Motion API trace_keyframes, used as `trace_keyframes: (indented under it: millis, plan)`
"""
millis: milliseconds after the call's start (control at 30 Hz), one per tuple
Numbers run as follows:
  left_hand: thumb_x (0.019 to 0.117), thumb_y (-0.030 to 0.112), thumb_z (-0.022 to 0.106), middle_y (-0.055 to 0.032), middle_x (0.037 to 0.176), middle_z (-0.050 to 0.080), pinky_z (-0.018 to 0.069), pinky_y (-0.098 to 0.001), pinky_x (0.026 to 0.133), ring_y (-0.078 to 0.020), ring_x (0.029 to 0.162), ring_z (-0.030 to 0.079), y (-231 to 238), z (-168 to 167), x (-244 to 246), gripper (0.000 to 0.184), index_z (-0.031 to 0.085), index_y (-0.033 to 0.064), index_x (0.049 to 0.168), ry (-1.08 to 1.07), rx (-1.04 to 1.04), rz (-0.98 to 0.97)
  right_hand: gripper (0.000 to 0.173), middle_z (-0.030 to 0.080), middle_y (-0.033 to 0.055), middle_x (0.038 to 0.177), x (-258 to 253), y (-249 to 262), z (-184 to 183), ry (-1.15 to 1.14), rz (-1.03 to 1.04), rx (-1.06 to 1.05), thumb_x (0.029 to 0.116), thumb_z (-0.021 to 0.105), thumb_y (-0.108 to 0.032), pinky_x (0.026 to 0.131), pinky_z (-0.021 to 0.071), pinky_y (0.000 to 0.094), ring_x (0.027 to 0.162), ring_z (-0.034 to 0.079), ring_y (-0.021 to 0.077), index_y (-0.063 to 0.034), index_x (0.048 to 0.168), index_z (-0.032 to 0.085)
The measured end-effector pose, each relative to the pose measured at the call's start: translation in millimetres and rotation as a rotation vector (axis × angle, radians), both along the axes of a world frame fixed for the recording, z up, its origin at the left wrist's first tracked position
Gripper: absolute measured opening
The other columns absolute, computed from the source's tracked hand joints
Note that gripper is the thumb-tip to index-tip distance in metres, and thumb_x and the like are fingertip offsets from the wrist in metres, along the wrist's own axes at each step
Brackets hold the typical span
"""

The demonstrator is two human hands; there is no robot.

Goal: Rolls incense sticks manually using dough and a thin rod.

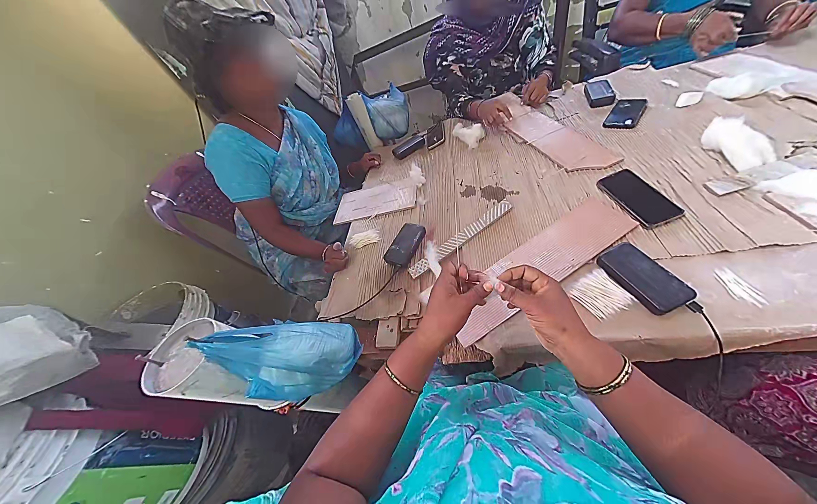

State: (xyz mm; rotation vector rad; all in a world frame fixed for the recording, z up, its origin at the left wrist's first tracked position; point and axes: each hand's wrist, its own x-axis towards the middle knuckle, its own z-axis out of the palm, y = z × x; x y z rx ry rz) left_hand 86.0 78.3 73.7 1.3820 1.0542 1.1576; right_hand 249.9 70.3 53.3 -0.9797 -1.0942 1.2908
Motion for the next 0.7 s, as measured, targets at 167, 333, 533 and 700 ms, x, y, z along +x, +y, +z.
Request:
trace_keyframes:
  millis: [167, 333, 533, 700]
  plan:
    - [0.0903, -0.012, 0.066, -0.0002, 0.081, 0.067, 0.0562, -0.0260, 0.070, -0.0085, 0.071, 0.066, 2, -8, 8, 0.033, 0.042, 0.0094, 0.097, -0.038, 0.051, 0.085, 0.007, 0.065, 0.0007, 0.077, 0, 2, -4, 0.062, -0.053, -0.051, 0.0951, 0.065, 0.004, 0.067, 0.0520, 0.0205, 0.069, 0.061, 0.0067, -0.0029, 0.094, 0.066]
    - [0.0902, -0.013, 0.065, 0.0001, 0.081, 0.065, 0.0554, -0.0254, 0.067, -0.0086, 0.070, 0.064, 13, -14, 7, 0.034, 0.041, 0.0104, 0.095, -0.102, 0.047, 0.137, 0.006, 0.066, 0.0016, 0.082, 4, 11, -10, 0.113, -0.088, -0.092, 0.0973, 0.064, 0.001, 0.066, 0.0525, 0.0205, 0.070, 0.062, 0.0079, -0.0041, 0.099, 0.066]
    - [0.0904, -0.013, 0.065, 0.0004, 0.082, 0.065, 0.0559, -0.0255, 0.069, -0.0084, 0.071, 0.064, 22, -27, 4, 0.034, 0.041, 0.0104, 0.095, -0.125, -0.007, 0.134, 0.017, 0.068, 0.0040, 0.089, -2, 19, -22, 0.078, -0.004, -0.105, 0.0945, 0.065, 0.005, 0.072, 0.0559, 0.0228, 0.077, 0.066, 0.0095, -0.0021, 0.110, 0.065]
    - [0.0938, -0.006, 0.067, -0.0009, 0.084, 0.064, 0.0547, -0.0271, 0.068, -0.0096, 0.072, 0.063, 40, -36, -16, 0.031, 0.041, 0.0104, 0.097, -0.076, -0.026, 0.257, 0.008, 0.066, 0.0017, 0.080, -4, 29, -26, 0.127, -0.129, -0.147, 0.0973, 0.062, 0.004, 0.066, 0.0554, 0.0212, 0.067, 0.063, 0.0080, -0.0027, 0.099, 0.065]
